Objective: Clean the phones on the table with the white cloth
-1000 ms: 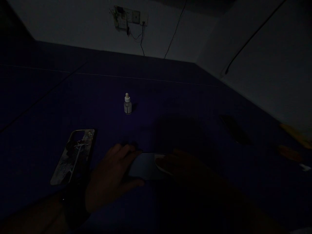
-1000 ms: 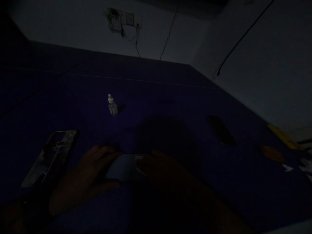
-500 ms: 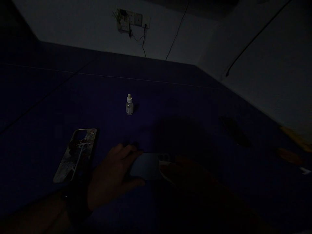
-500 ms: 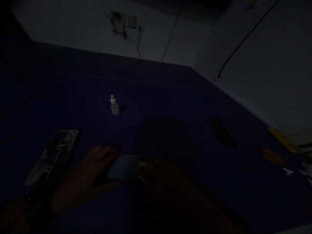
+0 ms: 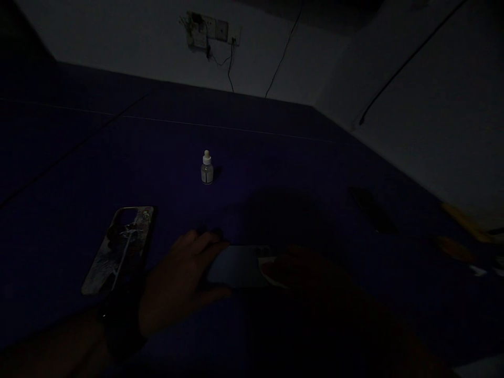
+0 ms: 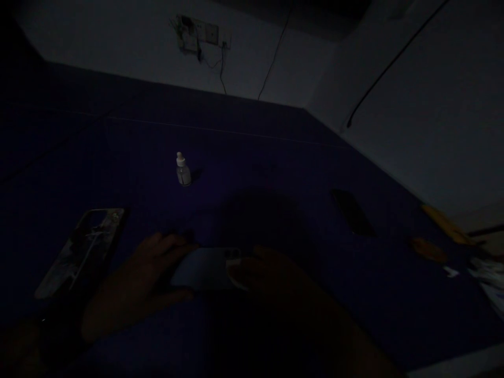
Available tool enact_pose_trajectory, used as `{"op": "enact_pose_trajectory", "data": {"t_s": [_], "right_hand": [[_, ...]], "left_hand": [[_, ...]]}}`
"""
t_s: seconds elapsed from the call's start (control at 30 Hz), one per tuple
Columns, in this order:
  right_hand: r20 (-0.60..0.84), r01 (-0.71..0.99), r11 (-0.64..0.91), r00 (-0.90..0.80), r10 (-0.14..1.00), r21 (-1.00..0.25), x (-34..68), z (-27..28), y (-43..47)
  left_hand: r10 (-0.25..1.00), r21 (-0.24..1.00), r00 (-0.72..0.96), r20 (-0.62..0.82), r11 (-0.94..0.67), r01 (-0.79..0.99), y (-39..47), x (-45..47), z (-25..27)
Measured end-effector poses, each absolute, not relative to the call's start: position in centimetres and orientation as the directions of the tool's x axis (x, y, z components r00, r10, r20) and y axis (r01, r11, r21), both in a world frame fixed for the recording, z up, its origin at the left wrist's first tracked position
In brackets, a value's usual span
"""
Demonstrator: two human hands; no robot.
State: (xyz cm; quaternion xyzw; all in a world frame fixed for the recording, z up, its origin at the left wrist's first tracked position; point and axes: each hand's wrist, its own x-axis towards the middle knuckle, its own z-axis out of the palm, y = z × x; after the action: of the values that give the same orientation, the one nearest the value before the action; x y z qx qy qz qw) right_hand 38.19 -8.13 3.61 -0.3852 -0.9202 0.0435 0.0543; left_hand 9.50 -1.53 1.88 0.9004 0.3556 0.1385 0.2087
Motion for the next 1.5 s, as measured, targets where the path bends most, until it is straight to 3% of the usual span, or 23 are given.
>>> {"op": "enact_pose_trajectory", "data": {"t_s": [0.23, 0.47, 0.67, 0.97, 1.17, 1.37, 1.5], "right_hand": [[0.124, 0.72, 0.693, -0.684, 0.718, -0.042, 40.0, 3.1, -7.7], [0.136, 0.816, 0.539, -0.521, 0.842, -0.211, 39.8, 1.9, -7.3], [0.151, 0.788, 0.571, -0.551, 0.821, -0.231, 40.3, 1.9, -7.6], [0.205, 0.799, 0.518, -0.476, 0.855, -0.305, 38.3, 1.4, -5.9], [0.322, 0.721, 0.663, -0.591, 0.74, -0.202, 37.4, 0.7, -5.2], [0.276, 0.751, 0.65, -0.605, 0.747, -0.113, 37.3, 1.1, -5.4], [0.286, 0.709, 0.703, -0.663, 0.692, -0.057, 37.0, 1.4, -6.3]], "left_hand": [[0.685, 0.444, 0.723, 0.089, -0.677, 0.587, -1.4, 9.5, 1.9], [0.583, 0.145, 0.8, 0.142, -0.812, 0.565, -1.8, 9.7, 1.6], [0.564, 0.007, 0.807, 0.179, -0.82, 0.572, -2.0, 9.9, 1.8], [0.541, -0.036, 0.818, 0.195, -0.83, 0.557, -1.9, 9.9, 1.7], [0.559, 0.006, 0.808, 0.188, -0.823, 0.568, -1.9, 10.0, 1.8], [0.563, 0.037, 0.802, 0.197, -0.822, 0.568, -1.9, 9.9, 1.7], [0.568, 0.043, 0.8, 0.195, -0.82, 0.571, -1.9, 9.9, 1.6]]}}
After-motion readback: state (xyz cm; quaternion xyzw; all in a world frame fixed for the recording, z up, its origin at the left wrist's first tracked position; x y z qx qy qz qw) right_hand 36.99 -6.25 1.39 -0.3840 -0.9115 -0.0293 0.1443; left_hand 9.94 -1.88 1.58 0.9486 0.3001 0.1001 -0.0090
